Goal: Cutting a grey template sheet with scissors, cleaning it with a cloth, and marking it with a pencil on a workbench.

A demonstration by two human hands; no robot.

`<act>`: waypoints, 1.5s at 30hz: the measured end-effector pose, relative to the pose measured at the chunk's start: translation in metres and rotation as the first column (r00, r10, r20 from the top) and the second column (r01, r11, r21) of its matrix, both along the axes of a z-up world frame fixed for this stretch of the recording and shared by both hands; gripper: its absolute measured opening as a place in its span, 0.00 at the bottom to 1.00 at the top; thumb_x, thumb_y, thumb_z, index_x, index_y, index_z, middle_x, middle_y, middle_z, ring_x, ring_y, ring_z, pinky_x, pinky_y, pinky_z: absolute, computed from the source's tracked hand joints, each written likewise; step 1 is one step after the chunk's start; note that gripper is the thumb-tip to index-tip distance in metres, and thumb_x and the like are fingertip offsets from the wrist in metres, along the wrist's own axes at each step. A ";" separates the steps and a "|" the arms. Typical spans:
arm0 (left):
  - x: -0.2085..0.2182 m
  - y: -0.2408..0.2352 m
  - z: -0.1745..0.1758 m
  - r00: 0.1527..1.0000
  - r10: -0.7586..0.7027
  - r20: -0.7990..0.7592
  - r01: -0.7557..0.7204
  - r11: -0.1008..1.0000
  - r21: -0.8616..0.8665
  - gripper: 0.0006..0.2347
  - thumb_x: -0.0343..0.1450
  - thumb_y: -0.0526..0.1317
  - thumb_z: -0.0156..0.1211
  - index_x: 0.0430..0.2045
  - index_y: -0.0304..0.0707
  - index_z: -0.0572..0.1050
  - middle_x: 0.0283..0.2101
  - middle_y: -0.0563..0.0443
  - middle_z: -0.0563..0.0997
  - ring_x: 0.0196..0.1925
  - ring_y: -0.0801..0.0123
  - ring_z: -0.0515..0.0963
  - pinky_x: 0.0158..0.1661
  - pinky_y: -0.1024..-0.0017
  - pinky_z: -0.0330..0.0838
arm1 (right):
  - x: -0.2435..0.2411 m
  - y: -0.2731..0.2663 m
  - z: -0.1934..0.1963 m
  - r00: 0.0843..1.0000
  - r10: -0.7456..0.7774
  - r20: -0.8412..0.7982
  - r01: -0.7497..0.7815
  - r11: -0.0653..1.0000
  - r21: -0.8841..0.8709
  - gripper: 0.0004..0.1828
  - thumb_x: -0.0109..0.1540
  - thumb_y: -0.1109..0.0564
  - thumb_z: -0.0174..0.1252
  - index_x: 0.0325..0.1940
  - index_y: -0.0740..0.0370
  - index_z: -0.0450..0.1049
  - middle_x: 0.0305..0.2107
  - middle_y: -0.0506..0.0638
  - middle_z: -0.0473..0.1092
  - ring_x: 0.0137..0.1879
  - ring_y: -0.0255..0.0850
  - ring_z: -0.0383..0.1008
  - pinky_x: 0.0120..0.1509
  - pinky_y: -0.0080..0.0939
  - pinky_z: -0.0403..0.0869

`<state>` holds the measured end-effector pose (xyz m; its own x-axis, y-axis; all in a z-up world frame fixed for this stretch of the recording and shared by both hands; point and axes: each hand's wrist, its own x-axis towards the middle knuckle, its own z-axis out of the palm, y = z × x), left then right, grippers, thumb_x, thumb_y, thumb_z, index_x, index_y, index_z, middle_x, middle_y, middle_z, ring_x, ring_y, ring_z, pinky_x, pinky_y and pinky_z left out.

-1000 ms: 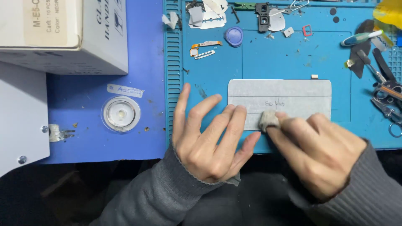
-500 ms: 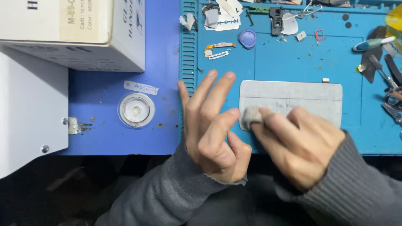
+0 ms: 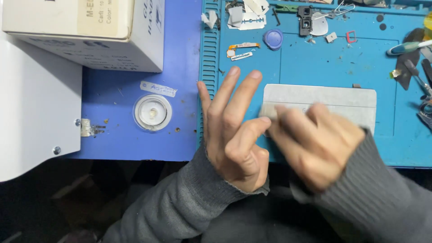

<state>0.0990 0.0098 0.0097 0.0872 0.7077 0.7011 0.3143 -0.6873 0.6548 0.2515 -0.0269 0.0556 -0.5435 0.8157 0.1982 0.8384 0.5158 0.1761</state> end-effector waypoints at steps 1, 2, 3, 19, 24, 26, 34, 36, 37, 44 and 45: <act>-0.001 0.001 0.000 1.000 -0.001 -0.001 0.001 1.000 0.001 0.10 0.83 0.34 0.21 0.40 0.39 0.58 0.57 0.23 0.77 0.65 0.26 0.76 0.73 0.20 0.53 | -0.001 -0.001 -0.001 1.000 -0.001 -0.001 0.001 1.000 0.001 0.14 0.70 0.58 0.45 0.52 0.62 0.76 0.49 0.52 0.74 0.29 0.46 0.60 0.29 0.44 0.66; 0.000 0.001 0.001 1.000 0.008 -0.011 -0.008 1.000 0.004 0.09 0.82 0.32 0.23 0.40 0.39 0.59 0.56 0.24 0.77 0.65 0.27 0.77 0.73 0.21 0.54 | 0.000 -0.003 -0.001 1.000 -0.006 0.003 0.006 1.000 -0.023 0.16 0.69 0.55 0.47 0.55 0.60 0.76 0.49 0.48 0.74 0.30 0.45 0.62 0.28 0.44 0.67; 0.002 0.000 0.002 1.000 0.017 -0.020 -0.017 1.000 0.006 0.09 0.81 0.30 0.24 0.40 0.39 0.59 0.56 0.25 0.78 0.64 0.28 0.78 0.73 0.23 0.55 | 0.002 -0.006 -0.002 1.000 -0.010 0.008 0.011 0.999 -0.048 0.19 0.68 0.51 0.49 0.58 0.58 0.77 0.48 0.44 0.74 0.30 0.45 0.63 0.26 0.43 0.68; -0.010 0.004 -0.001 0.926 -0.214 -0.311 0.218 0.976 -0.022 0.14 0.72 0.36 0.44 0.53 0.37 0.63 0.61 0.30 0.80 0.74 0.34 0.63 0.74 0.24 0.44 | 0.090 -0.062 0.024 0.168 -0.986 -0.010 0.523 0.098 -0.847 0.23 0.60 0.43 0.56 0.51 0.54 0.87 0.58 0.47 0.78 0.70 0.30 0.75 0.79 0.33 0.65; -0.001 0.005 0.007 0.786 -0.116 -0.607 0.232 0.966 0.117 0.29 0.77 0.56 0.30 0.56 0.43 0.81 0.61 0.45 0.82 0.69 0.37 0.72 0.64 0.16 0.42 | 0.096 -0.091 -0.010 0.943 -0.328 0.055 0.332 0.938 -0.100 0.23 0.67 0.62 0.42 0.66 0.57 0.71 0.46 0.52 0.71 0.32 0.49 0.67 0.39 0.47 0.73; -0.002 0.006 0.006 0.755 -0.140 -0.640 0.268 0.957 0.107 0.29 0.78 0.57 0.30 0.59 0.46 0.80 0.63 0.46 0.81 0.71 0.38 0.70 0.63 0.16 0.37 | 0.097 -0.082 -0.015 0.917 -0.381 0.117 0.392 0.915 -0.095 0.23 0.65 0.60 0.48 0.65 0.56 0.71 0.44 0.50 0.69 0.31 0.46 0.66 0.32 0.44 0.74; -0.002 0.008 0.003 0.747 -0.133 -0.652 0.266 0.958 0.108 0.27 0.77 0.54 0.31 0.59 0.47 0.81 0.62 0.43 0.83 0.67 0.36 0.75 0.60 0.15 0.31 | 0.094 -0.074 -0.017 0.879 -0.449 0.162 0.458 0.889 -0.017 0.18 0.67 0.60 0.50 0.62 0.56 0.73 0.43 0.49 0.68 0.32 0.46 0.66 0.28 0.44 0.72; 0.001 0.007 -0.001 0.767 -0.132 -0.628 0.270 0.954 0.129 0.27 0.77 0.54 0.33 0.57 0.48 0.82 0.60 0.42 0.83 0.65 0.36 0.78 0.60 0.13 0.33 | 0.104 -0.066 -0.022 0.828 -0.502 0.250 0.522 0.853 -0.018 0.24 0.64 0.45 0.50 0.62 0.53 0.72 0.39 0.47 0.66 0.30 0.42 0.65 0.16 0.38 0.67; 0.002 0.003 -0.001 0.766 -0.139 -0.627 0.271 0.955 0.120 0.27 0.77 0.54 0.33 0.57 0.48 0.82 0.60 0.42 0.83 0.65 0.36 0.78 0.60 0.13 0.33 | 0.104 -0.066 -0.021 0.828 -0.500 0.254 0.523 0.852 -0.026 0.24 0.64 0.45 0.50 0.62 0.53 0.72 0.39 0.47 0.66 0.30 0.42 0.65 0.16 0.38 0.67; 0.007 0.004 -0.001 0.809 -0.113 -0.577 0.235 0.962 0.140 0.26 0.75 0.50 0.33 0.54 0.47 0.83 0.58 0.43 0.84 0.65 0.37 0.78 0.61 0.13 0.32 | 0.103 -0.066 -0.018 0.866 -0.438 0.242 0.457 0.889 -0.030 0.21 0.67 0.53 0.51 0.64 0.55 0.71 0.40 0.49 0.65 0.30 0.43 0.64 0.24 0.41 0.69; 0.009 0.003 -0.002 0.837 -0.103 -0.537 0.216 0.965 0.151 0.26 0.75 0.50 0.32 0.52 0.47 0.84 0.56 0.43 0.85 0.63 0.36 0.80 0.61 0.13 0.32 | 0.108 -0.054 -0.022 0.827 -0.491 0.275 0.509 0.861 0.008 0.23 0.66 0.49 0.55 0.65 0.54 0.71 0.40 0.48 0.64 0.30 0.38 0.64 0.17 0.35 0.67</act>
<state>0.1082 0.0128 0.0073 0.5783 0.5038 0.6417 0.4437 -0.8543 0.2708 0.3590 -0.0808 0.0331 -0.0819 0.9955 0.0476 0.9130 0.0558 0.4041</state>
